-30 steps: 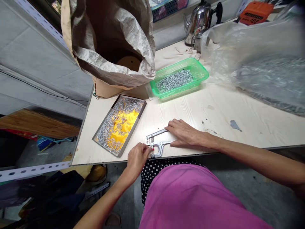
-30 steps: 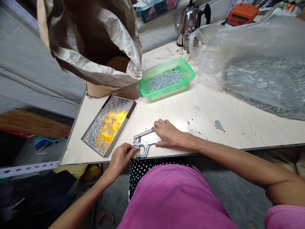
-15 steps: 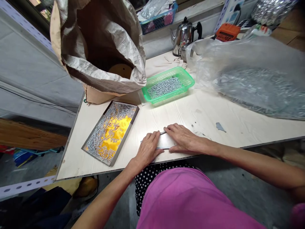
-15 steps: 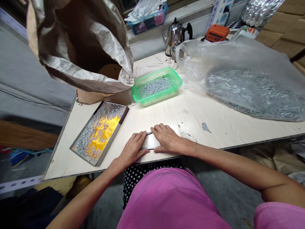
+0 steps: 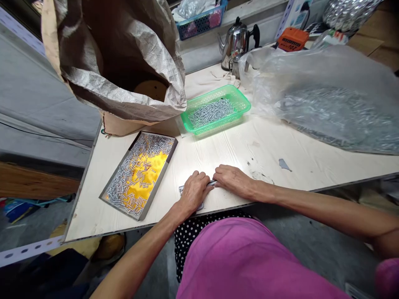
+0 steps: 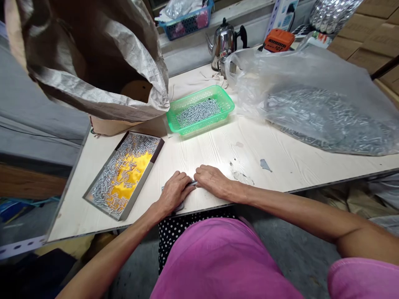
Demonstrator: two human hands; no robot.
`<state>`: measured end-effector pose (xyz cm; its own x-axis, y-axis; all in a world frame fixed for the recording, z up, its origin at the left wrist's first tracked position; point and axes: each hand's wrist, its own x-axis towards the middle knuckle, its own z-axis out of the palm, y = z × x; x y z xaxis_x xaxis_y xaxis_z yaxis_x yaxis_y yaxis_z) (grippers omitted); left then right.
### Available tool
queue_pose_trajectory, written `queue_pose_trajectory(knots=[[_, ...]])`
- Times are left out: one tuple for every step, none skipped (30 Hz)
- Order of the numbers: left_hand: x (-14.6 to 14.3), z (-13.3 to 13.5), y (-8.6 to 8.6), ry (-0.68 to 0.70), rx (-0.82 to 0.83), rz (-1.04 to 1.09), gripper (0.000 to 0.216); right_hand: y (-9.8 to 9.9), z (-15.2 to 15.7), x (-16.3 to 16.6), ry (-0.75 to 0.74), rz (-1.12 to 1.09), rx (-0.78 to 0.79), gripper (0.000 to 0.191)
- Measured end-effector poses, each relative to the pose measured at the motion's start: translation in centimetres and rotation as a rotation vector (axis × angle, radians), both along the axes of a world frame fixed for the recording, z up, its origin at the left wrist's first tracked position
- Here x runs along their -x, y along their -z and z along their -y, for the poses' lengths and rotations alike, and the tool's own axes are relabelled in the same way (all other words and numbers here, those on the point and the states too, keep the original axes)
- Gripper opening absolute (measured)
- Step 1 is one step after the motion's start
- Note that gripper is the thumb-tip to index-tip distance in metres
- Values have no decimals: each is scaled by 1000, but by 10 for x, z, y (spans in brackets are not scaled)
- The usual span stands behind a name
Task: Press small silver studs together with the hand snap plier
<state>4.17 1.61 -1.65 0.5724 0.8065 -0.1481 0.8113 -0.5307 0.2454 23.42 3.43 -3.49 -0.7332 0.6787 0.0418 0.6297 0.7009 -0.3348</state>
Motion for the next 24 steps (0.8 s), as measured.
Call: queue_pose_trajectory(knots=[[-1, 0, 0, 3, -6, -4, 19, 1, -1, 2, -6, 1, 2, 15], [-1, -1, 0, 6, -13, -10, 19, 1, -1, 3, -8, 2, 2, 16], [-2, -1, 0, 7, -18, -18, 19, 1, 0, 4, -6, 5, 0, 16], [-2, -1, 0, 4, -24, -28, 18, 1, 0, 4, -1, 6, -3, 16], [-2, 0, -1, -3, -34, -40, 18, 0, 0, 3, 10, 4, -8, 16], [-2, 1, -1, -11, -46, -49, 17, -2, 0, 1, 20, -5, -11, 15], [-2, 3, -1, -21, -62, -54, 20, -3, -1, -1, 24, -19, -10, 16], [-2, 7, -1, -37, -83, -51, 27, -5, -2, -4, 18, -34, -4, 22], [-2, 12, -1, -62, -111, -40, 36, -7, -5, -8, 2, -46, 6, 33], [-3, 18, 1, -90, -145, -20, 44, -9, -8, -11, -22, -54, 18, 46], [-4, 26, 3, -112, -182, 6, 48, -11, -12, -14, -47, -55, 32, 56], [-5, 34, 5, -125, -216, 37, 49, -12, -15, -16, -69, -53, 47, 60], [-7, 43, 8, -133, -246, 71, 48, -13, -18, -17, -83, -52, 58, 59], [-9, 51, 11, -133, -265, 105, 48, -13, -21, -16, -87, -56, 65, 54], [-11, 59, 14, -128, -272, 136, 47, -12, -22, -15, -82, -62, 64, 45], [-13, 66, 18, -126, -269, 165, 47, -11, -23, -12, -71, -67, 51, 38], [-15, 72, 21, -131, -262, 190, 48, -9, -24, -9, -60, -72, 30, 33], [-16, 76, 24, -139, -254, 212, 48, -6, -25, -6, -50, -76, 4, 29], [-18, 80, 26, -141, -244, 232, 48, -4, -26, -3, -40, -78, -23, 26], [-19, 83, 29, -139, -232, 253, 48, -1, -29, 0, -32, -77, -48, 24], [-19, 86, 31, -137, -219, 274, 48, 1, -33, 3, -28, -73, -68, 23], [-20, 88, 32, -133, -205, 293, 48, 3, -39, 4, -25, -69, -84, 23], [-21, 89, 33, -128, -191, 310, 48, 3, -45, 6, -21, -64, -99, 23], [-22, 90, 34, -125, -180, 323, 49, 3, -52, 6, -16, -58, -112, 22]])
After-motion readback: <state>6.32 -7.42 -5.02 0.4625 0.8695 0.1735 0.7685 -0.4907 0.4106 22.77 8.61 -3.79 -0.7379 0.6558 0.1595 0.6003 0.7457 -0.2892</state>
